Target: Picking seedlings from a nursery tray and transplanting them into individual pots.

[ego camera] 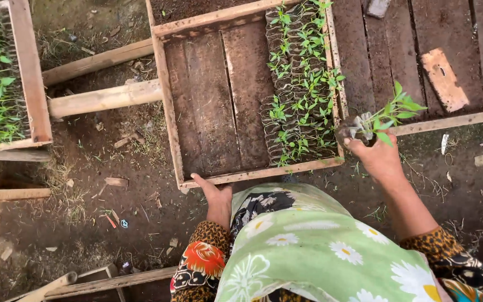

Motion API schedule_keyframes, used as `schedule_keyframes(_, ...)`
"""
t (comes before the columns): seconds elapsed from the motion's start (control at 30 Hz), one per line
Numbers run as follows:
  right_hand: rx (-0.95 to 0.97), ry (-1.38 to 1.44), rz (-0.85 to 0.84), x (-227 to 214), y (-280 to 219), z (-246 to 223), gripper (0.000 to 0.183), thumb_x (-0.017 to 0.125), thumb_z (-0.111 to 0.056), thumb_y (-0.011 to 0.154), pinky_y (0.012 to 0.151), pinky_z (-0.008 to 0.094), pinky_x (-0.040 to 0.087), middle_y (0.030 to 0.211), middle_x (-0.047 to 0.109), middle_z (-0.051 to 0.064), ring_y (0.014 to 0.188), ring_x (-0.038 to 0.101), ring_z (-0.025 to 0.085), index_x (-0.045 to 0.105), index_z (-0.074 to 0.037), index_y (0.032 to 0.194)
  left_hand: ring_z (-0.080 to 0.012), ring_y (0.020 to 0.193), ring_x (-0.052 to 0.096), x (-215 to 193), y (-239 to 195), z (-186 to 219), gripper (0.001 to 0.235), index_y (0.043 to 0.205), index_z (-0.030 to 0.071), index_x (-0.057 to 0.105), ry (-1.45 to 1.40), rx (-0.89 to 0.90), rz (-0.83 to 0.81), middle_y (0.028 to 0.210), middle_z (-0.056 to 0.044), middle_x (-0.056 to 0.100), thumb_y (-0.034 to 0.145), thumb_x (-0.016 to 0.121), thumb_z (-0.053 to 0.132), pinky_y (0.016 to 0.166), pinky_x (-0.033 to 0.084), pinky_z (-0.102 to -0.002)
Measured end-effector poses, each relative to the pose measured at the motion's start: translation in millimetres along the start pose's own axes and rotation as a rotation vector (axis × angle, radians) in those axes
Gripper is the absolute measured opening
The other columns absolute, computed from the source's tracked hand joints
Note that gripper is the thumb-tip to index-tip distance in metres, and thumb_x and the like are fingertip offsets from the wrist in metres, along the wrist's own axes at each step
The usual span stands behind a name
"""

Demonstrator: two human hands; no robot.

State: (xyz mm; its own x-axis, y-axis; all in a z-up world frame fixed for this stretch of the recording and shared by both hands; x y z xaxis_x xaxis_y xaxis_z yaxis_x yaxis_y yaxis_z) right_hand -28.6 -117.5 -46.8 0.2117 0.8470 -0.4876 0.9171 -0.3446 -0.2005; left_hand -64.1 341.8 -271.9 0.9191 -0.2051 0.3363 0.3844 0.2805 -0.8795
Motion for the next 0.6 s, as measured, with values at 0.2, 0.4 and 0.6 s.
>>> schedule_keyframes(0.2, 0.072, 0.124, 0.048, 3, -7, 30, 0.077, 0.082, -0.019, 0.075, 0.109, 0.066, 0.033, 0.129, 0.056, 0.037, 0.130, 0.047, 0.051, 0.053, 0.007, 0.141, -0.0412, 0.148, 0.028, 52, -37, 9, 0.101, 0.160, 0.012, 0.023, -0.038, -0.004, 0.009, 0.165, -0.018, 0.020, 0.087, 0.055, 0.074, 0.120, 0.026, -0.066)
schedule_keyframes(0.4, 0.184, 0.165, 0.135, 2, -15, 59, 0.090, 0.085, -0.022, 0.070, 0.111, 0.066, 0.031, 0.133, 0.052, 0.042, 0.132, 0.044, 0.055, 0.047, 0.010, 0.145, -0.0416, 0.145, 0.033, 1, -57, 14, 0.099, 0.161, 0.010, 0.019, 0.118, 0.050, 0.122, 0.164, -0.021, 0.021, 0.090, 0.050, 0.072, 0.119, 0.032, -0.061)
schedule_keyframes(0.6, 0.598, -0.001, 0.115, -7, -4, -4, 0.097, 0.075, -0.055, 0.067, 0.111, 0.042, 0.036, 0.141, 0.043, 0.021, 0.135, 0.044, 0.030, 0.048, -0.001, 0.142, -0.0348, 0.155, 0.009, 136, -188, 10, 0.099, 0.161, 0.006, -0.005, 0.533, 0.043, 0.484, 0.168, -0.018, 0.003, 0.097, 0.027, 0.074, 0.128, 0.009, -0.043)
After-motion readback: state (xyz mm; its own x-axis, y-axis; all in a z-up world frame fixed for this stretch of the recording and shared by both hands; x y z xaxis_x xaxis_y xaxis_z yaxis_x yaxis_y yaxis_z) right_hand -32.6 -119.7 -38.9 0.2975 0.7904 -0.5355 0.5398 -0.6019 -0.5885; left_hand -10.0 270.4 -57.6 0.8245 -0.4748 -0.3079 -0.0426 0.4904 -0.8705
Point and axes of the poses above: each hand's wrist, its own y-axis towards the middle knuckle, its own x-axis out of the palm, z = x × y, the point moved 2 cm from there along y, towards the middle knuckle
